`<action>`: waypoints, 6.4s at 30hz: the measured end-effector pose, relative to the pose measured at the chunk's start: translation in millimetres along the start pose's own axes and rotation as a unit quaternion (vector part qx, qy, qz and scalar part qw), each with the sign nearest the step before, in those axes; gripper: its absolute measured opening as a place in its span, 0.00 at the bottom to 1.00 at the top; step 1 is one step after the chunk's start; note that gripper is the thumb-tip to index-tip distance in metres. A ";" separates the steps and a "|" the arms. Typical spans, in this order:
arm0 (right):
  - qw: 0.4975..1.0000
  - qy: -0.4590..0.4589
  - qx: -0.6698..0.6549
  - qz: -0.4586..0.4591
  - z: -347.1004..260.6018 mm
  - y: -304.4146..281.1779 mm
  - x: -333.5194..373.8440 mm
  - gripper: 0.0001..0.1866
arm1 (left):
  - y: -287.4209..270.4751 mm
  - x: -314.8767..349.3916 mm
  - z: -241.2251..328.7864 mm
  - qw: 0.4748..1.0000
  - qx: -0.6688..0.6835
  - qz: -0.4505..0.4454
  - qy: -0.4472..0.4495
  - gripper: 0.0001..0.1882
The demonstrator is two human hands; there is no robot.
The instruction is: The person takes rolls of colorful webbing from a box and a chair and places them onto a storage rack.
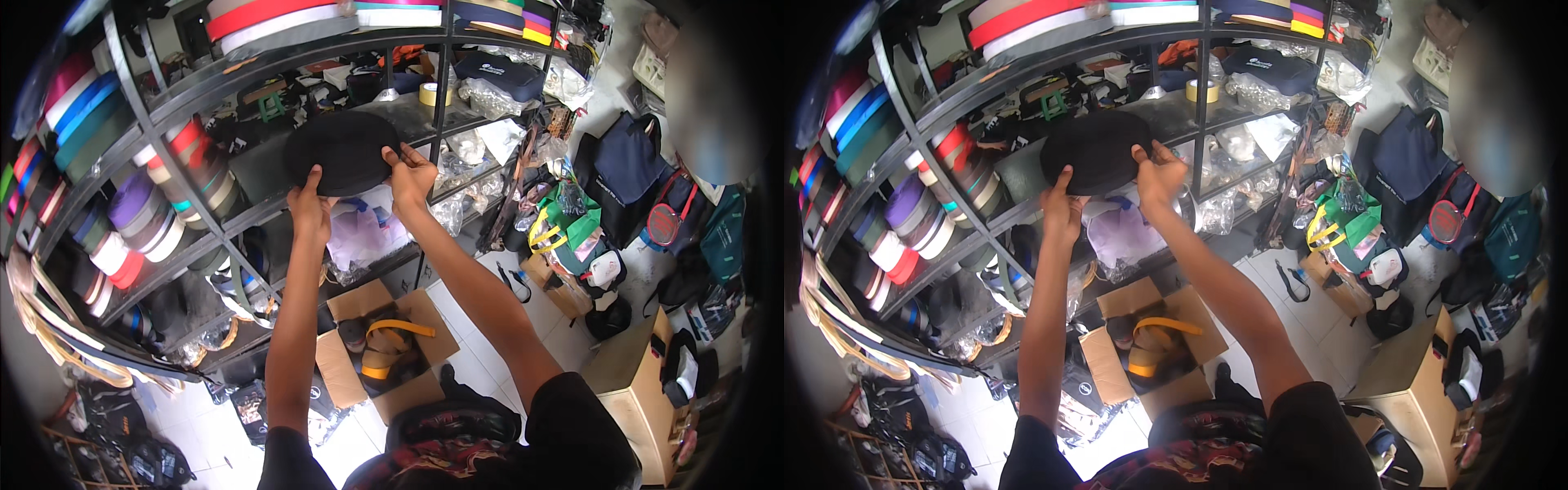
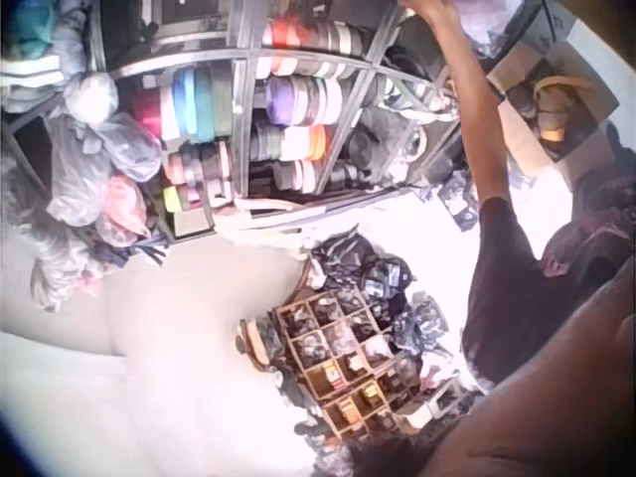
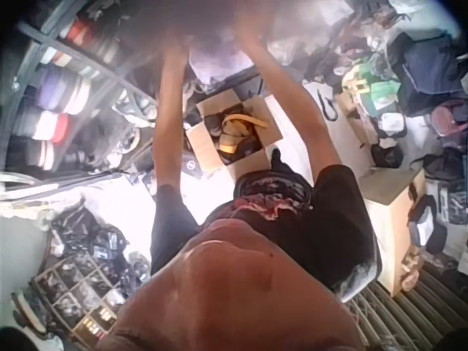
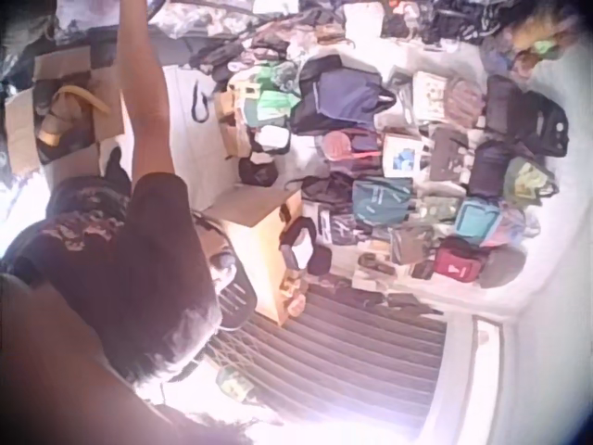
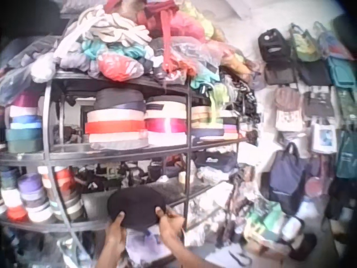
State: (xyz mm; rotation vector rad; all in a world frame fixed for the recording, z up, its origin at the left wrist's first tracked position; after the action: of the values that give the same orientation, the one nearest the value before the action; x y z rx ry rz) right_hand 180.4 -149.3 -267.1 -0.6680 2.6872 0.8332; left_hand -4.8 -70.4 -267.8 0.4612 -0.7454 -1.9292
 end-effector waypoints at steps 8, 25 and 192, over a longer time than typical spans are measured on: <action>0.995 0.051 0.087 0.008 52.1 -1.0 -113.3 0.25 | 35.7 -131.7 -38.5 0.989 -0.050 0.105 -0.087 0.21; 0.864 -0.079 0.483 -0.115 26.6 -28.9 -152.9 0.24 | 67.4 -216.7 -69.4 0.906 -0.409 0.105 -0.003 0.26; 0.396 0.327 0.376 0.771 -312.5 -1072.8 577.1 0.39 | 344.0 841.6 -848.6 0.068 -0.380 -0.917 0.105 0.33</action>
State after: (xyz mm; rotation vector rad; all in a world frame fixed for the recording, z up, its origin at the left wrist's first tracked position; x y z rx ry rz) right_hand 180.9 -1319.4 -728.0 2.4472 2.9454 -0.9075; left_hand 355.0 -1192.6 -665.1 -0.4468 -1.1779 1.3943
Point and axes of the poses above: each hand's wrist, its own x-axis away from the middle knuckle, its own y-axis out of the palm, z = x × y, the point moved 7 cm from there along -x, towards the middle knuckle, and after that the axes turned 12 degrees about -y, right-handed, at the moved point
